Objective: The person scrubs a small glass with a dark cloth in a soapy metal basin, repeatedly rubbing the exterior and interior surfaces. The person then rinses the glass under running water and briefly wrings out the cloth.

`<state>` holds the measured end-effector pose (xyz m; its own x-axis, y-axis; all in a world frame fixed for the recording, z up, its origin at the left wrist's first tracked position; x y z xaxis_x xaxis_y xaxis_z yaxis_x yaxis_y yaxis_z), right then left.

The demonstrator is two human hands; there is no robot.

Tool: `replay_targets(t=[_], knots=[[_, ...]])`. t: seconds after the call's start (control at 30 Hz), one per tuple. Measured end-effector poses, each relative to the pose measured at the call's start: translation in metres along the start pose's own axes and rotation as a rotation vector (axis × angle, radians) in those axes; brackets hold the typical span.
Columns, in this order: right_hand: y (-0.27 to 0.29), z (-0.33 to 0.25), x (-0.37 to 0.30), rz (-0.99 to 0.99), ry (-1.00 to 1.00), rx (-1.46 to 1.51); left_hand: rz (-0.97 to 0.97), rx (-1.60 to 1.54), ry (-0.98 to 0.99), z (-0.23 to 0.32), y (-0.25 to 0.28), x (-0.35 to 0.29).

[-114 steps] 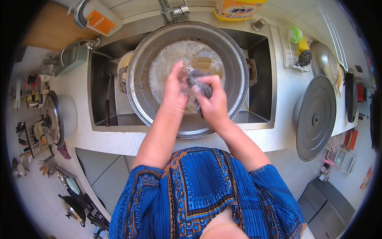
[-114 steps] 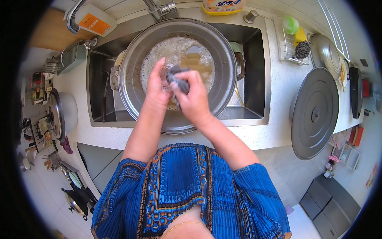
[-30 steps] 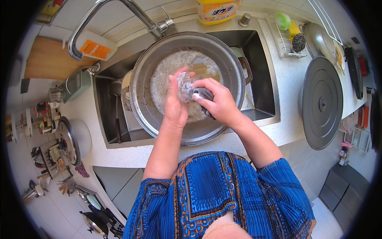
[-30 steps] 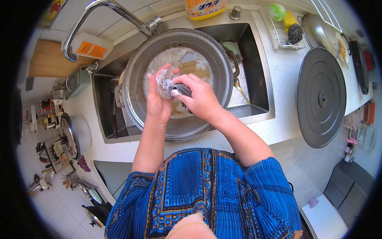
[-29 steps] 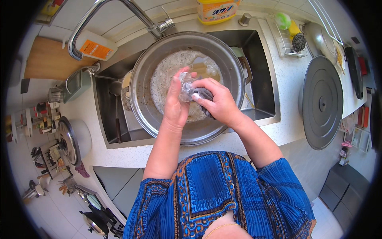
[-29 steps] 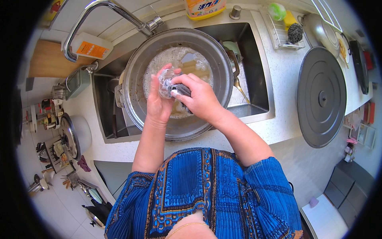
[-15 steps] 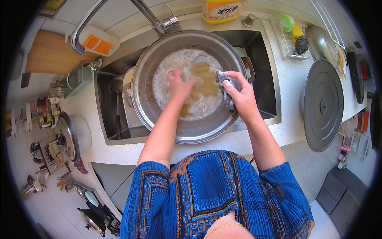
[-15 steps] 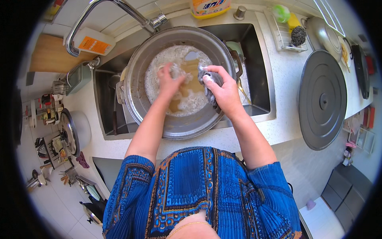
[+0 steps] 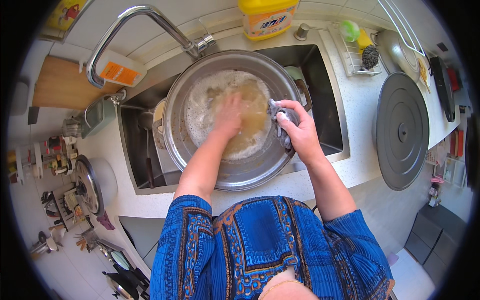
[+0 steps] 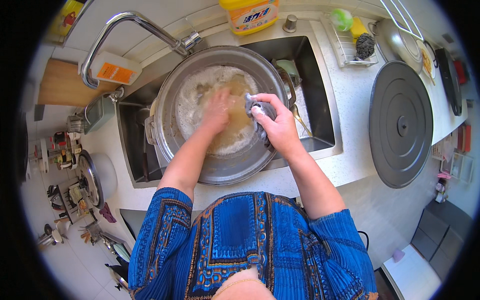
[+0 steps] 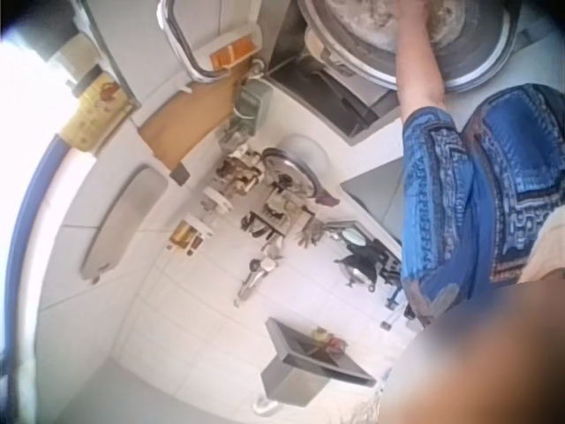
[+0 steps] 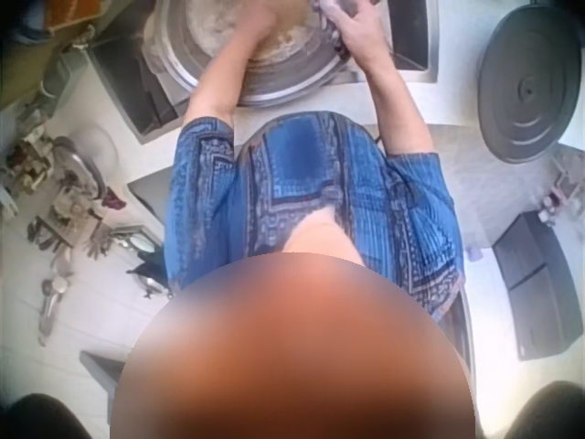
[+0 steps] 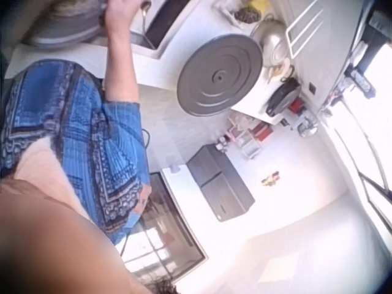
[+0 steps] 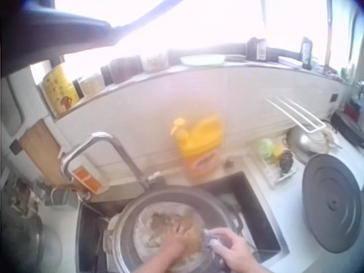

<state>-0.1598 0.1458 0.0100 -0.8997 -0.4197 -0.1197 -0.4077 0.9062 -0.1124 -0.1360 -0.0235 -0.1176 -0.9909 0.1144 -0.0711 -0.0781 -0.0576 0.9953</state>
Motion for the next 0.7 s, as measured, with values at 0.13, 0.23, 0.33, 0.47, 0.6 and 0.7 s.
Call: replay_targets(t=[0.13,0.23,0.33,0.47,0.6,0.7], knots=[[0.006,-0.001,0.001,0.025,-0.017,-0.004,-0.162,-0.28,0.385,-0.031,-0.002,-0.004],[0.004,-0.005,0.0,0.021,-0.007,0.005,-0.046,-0.422,0.279,-0.037,0.005,-0.005],[0.01,-0.005,0.0,0.045,-0.024,-0.017,0.123,-1.328,0.481,-0.06,-0.006,-0.01],[0.017,0.003,0.001,0.06,-0.046,-0.008,0.019,-2.194,0.601,-0.049,0.008,-0.022],[0.013,0.004,-0.001,0.037,-0.089,0.021,-0.055,-2.393,0.435,-0.035,0.022,-0.025],[0.013,0.004,-0.002,0.028,-0.09,0.026,-0.105,-2.453,0.349,-0.026,0.027,-0.025]])
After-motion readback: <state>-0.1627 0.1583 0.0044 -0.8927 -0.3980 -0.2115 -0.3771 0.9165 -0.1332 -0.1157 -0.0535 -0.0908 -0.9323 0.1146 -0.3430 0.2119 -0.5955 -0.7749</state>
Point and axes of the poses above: each hand's wrist, its own x-axis towards the middle knuckle, its own y-axis out of the back of the hand, z = x × y, the point moved 9 cm from there along x, towards the middle knuckle, and after that the axes turned 2 degrees about x, right-handed, at the moved point
